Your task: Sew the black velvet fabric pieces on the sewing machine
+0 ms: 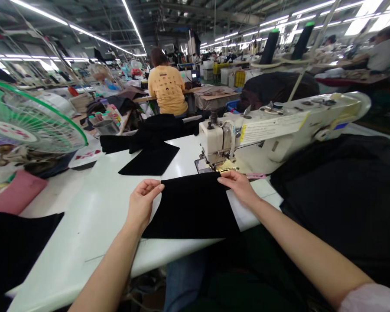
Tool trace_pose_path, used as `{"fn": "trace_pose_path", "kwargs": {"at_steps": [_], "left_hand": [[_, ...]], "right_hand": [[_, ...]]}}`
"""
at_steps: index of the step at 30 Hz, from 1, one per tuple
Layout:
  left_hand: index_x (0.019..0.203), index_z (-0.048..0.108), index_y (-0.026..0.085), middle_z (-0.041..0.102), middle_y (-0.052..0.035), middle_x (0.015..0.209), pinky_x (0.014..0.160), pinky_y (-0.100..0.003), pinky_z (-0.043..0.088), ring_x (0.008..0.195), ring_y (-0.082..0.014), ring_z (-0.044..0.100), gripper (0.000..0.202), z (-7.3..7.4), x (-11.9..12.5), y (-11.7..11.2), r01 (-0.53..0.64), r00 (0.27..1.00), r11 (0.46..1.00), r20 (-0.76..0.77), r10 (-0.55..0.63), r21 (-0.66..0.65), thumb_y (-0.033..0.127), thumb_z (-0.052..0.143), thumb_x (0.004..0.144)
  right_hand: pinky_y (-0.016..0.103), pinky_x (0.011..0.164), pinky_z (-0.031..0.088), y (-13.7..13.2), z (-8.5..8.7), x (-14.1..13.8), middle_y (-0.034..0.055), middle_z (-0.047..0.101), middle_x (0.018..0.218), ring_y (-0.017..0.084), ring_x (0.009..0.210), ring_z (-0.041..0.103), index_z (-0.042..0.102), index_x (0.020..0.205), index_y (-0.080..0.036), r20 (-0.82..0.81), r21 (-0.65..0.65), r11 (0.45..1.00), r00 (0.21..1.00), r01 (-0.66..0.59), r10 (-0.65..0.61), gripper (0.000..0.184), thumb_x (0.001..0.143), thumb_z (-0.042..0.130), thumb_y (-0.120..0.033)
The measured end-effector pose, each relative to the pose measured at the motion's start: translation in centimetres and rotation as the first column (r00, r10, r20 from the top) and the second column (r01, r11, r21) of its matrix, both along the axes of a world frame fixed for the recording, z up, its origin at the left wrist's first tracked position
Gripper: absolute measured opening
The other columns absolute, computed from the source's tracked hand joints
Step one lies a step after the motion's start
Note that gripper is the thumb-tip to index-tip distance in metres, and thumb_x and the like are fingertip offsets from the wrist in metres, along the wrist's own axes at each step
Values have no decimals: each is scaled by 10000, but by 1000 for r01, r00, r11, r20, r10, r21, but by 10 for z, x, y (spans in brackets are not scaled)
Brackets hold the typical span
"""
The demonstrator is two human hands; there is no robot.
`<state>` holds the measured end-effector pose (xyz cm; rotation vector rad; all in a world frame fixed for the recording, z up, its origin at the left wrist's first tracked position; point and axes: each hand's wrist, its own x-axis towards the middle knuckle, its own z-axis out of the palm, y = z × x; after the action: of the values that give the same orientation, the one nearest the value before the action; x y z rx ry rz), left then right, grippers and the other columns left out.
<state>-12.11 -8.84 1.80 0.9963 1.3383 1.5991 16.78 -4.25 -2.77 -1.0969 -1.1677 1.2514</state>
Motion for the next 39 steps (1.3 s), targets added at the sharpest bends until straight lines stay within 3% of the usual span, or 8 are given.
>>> {"fn": "trace_pose_path", "kwargs": {"at_steps": [9, 17, 20, 23, 27, 30, 35, 39], "left_hand": [[758, 638, 187, 652, 10, 791, 574, -195, 417, 634, -88, 530, 328, 0, 4, -1, -13, 996, 1000, -84, 13, 4, 295, 883, 569], [842, 608, 196, 651, 16, 822, 555, -221, 403, 582, -95, 518, 291, 12, 12, -14, -83, 946, 995, -317, 62, -56, 365, 778, 678], [807, 597, 203, 632, 16, 735, 570, -256, 403, 587, -134, 537, 133, 9, 14, -12, -124, 733, 980, -680, -14, -153, 294, 682, 760], [824, 592, 210, 646, -16, 772, 643, -296, 445, 702, -186, 604, 47, -2, 20, -11, -153, 350, 975, -932, -97, -159, 199, 556, 851], [991, 633, 184, 656, -127, 1058, 818, -388, 494, 990, -280, 607, 190, -11, 29, -13, -85, 56, 993, -996, -73, -78, 122, 477, 901], [1063, 659, 172, 635, -153, 1168, 911, -413, 494, 1088, -293, 585, 320, -8, 29, -11, 95, -126, 988, -986, -106, -118, 28, 436, 884], [1054, 686, 145, 696, -127, 989, 867, -360, 526, 941, -251, 662, 290, 0, 38, -13, 173, -171, 949, -957, -233, -262, 78, 435, 925], [1356, 538, 75, 635, -223, 1284, 996, -443, 482, 1203, -327, 600, 441, -12, 64, -34, 99, -143, 968, -966, -217, -232, 301, 413, 999]], "right_hand": [[350, 872, 519, 0, 4, -2, 29, 727, 936, 208, 957, 663, 682, 942, -235, -25, 6, 1000, 1000, -15, 15, 379, 616, 810, -381], [300, 649, 526, -8, 22, 3, 39, 714, 951, 182, 795, 674, 662, 1114, -217, 227, 30, 999, 973, -45, 37, 392, 747, 720, -345], [325, 718, 529, -4, 17, 0, 13, 702, 857, 173, 756, 670, 647, 1069, -203, 390, 92, 996, 921, -23, -15, 324, 751, 708, -227], [370, 795, 520, -4, 8, -8, 0, 686, 815, 186, 754, 659, 642, 1036, -210, 550, 178, 984, 831, -21, -82, 283, 765, 681, -137], [457, 939, 466, -14, 7, -14, 103, 679, 1034, 274, 1007, 616, 640, 1089, -181, 708, 324, 940, 686, -106, -167, 257, 839, 635, -126], [445, 1000, 427, -17, 14, -13, 138, 660, 1125, 295, 1128, 564, 670, 1027, -176, 798, 373, 890, 580, -262, -164, 194, 891, 560, -92], [433, 939, 469, -20, 31, -22, 135, 710, 926, 299, 996, 647, 705, 869, -164, 896, 320, 856, 422, -407, -135, 297, 862, 471, 20], [466, 1050, 427, -50, 32, -52, 218, 645, 1272, 317, 1231, 575, 613, 1252, -71, 895, 352, 854, 404, -384, -187, 362, 955, 407, -85]]}}
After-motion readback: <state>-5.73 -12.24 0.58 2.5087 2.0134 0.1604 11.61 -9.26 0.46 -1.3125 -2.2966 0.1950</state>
